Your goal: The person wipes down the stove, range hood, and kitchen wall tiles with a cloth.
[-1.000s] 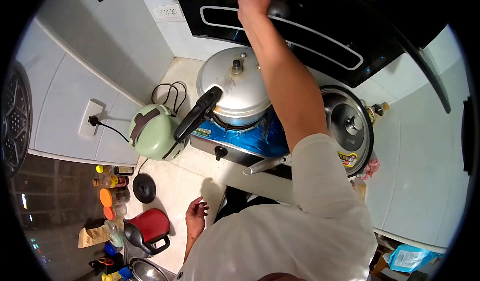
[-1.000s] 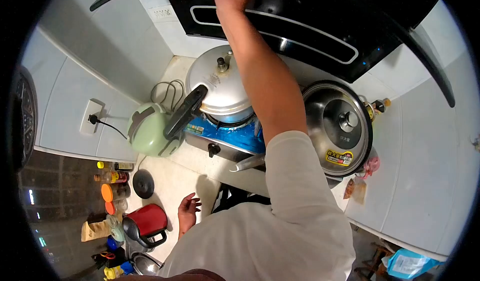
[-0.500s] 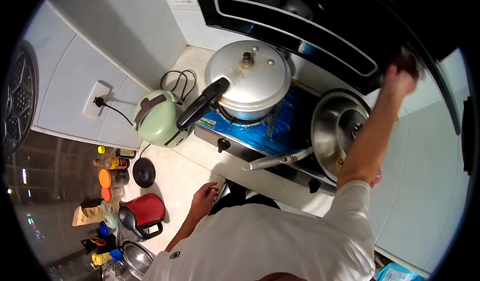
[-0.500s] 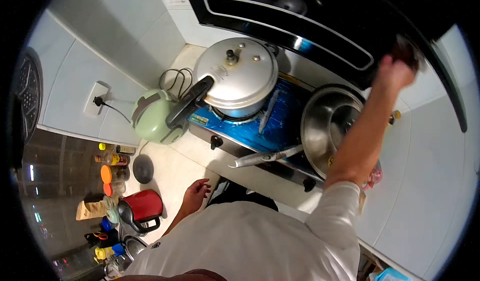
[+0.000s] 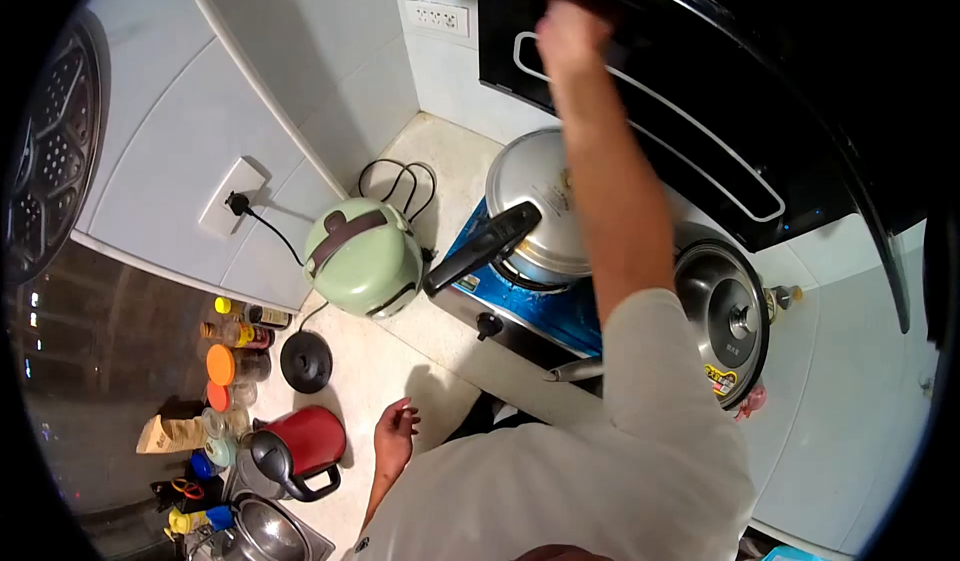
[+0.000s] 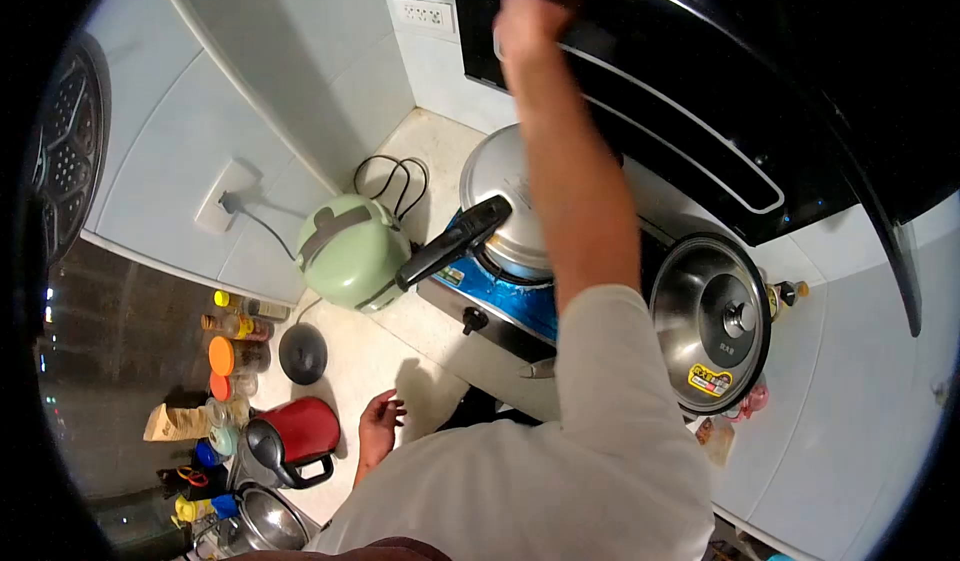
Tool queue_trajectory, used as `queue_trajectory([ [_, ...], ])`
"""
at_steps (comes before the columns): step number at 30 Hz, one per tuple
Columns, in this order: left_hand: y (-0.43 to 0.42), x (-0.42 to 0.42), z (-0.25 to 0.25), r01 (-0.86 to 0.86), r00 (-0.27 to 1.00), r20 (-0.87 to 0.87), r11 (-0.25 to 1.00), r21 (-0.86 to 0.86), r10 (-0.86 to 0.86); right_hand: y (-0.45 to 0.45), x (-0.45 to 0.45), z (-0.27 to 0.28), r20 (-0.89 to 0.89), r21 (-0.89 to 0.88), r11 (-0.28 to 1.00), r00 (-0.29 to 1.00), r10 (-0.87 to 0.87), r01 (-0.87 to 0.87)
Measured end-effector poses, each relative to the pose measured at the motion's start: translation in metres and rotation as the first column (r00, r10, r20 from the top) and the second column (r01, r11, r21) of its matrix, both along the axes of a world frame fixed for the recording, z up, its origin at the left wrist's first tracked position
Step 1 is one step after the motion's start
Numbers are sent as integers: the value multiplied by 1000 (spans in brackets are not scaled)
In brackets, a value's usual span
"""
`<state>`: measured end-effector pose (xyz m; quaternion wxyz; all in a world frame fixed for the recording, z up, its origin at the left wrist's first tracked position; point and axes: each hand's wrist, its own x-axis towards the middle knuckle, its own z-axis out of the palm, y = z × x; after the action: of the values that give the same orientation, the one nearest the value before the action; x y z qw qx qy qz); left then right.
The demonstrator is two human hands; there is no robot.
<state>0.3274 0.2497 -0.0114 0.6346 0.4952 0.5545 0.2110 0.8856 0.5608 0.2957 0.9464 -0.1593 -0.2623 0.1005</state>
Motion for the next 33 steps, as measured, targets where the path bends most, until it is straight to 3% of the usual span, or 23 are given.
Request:
queue_trajectory([
  [1,0,-4,0,10,1000,6,1000,6,-10,38,-1,0,-10,-32,998,999,53,-53],
  [2,2,-5,2,-17,1000,11,1000,-1,17,63,-10,6,174,-511,837,977,-121,195],
  [3,3,-6,2,-35,999,14,999,-14,35,93,-15,9,599,-687,364,774,-207,629],
  [4,3,-8,-2,-39,999,20,999,-25,39,114,-20,6,884,-457,-224,468,-4,861],
  [5,7,-7,-2,-5,1000,18,1000,-26,6,128,-28,1,883,-458,-253,470,-19,852],
  [7,11,-1,2,17,1000,-5,999,-45,-17,137,-26,-7,466,-690,389,786,-407,611],
  [8,14,5,9,25,1000,-13,999,-41,-25,124,-11,-7,464,-691,370,774,-431,621],
  [9,18,8,8,55,998,-17,998,-43,-56,105,-1,-8,-31,-320,941,992,-125,108],
  [10,22,8,5,63,998,7,997,-37,-63,83,5,-9,-195,397,848,871,451,-351],
  [11,22,9,3,67,997,32,997,-35,-66,25,8,2,4,373,840,906,423,-394],
  [15,31,23,-2,208,977,-37,976,-64,-210,-125,84,-23,-441,308,922,824,356,-234],
  [16,33,29,0,222,973,-42,972,-71,-225,-206,102,-42,10,92,818,822,569,-568],
  [17,36,39,3,280,958,-45,959,-41,-282,-242,88,-22,-169,120,991,982,83,-63],
  [18,35,47,5,335,941,-51,942,-17,-336,-281,83,-25,-94,-211,901,910,-404,378],
  [19,34,53,7,345,937,-56,938,-26,-346,-330,111,-15,-166,-139,905,891,-423,403],
  [20,35,64,7,377,925,-47,926,-9,-377,-369,122,-9,-201,-278,781,761,-616,559],
  [21,34,73,7,403,914,-37,915,7,-403,-405,136,-8,-10,-328,643,679,-734,692],
  [22,32,80,5,416,908,-40,909,-2,-416,-453,181,-30,301,-460,247,412,-860,853],
  [23,30,85,2,417,908,-40,909,-5,-417,-484,216,-51,610,-434,-198,125,-782,879],
  [24,27,91,-1,444,895,-40,896,-17,-444,-485,207,-51,614,-432,-199,125,-779,879],
  [26,19,94,1,464,883,-47,885,-44,-466,-478,165,-57,932,-302,-590,103,-347,749],
  [31,9,93,2,467,881,-70,883,-38,-469,-389,142,-94,956,192,-314,-249,-153,930],
  [33,6,83,-3,415,906,-72,909,-40,-417,-333,131,-103,902,427,-286,-427,65,858],
])
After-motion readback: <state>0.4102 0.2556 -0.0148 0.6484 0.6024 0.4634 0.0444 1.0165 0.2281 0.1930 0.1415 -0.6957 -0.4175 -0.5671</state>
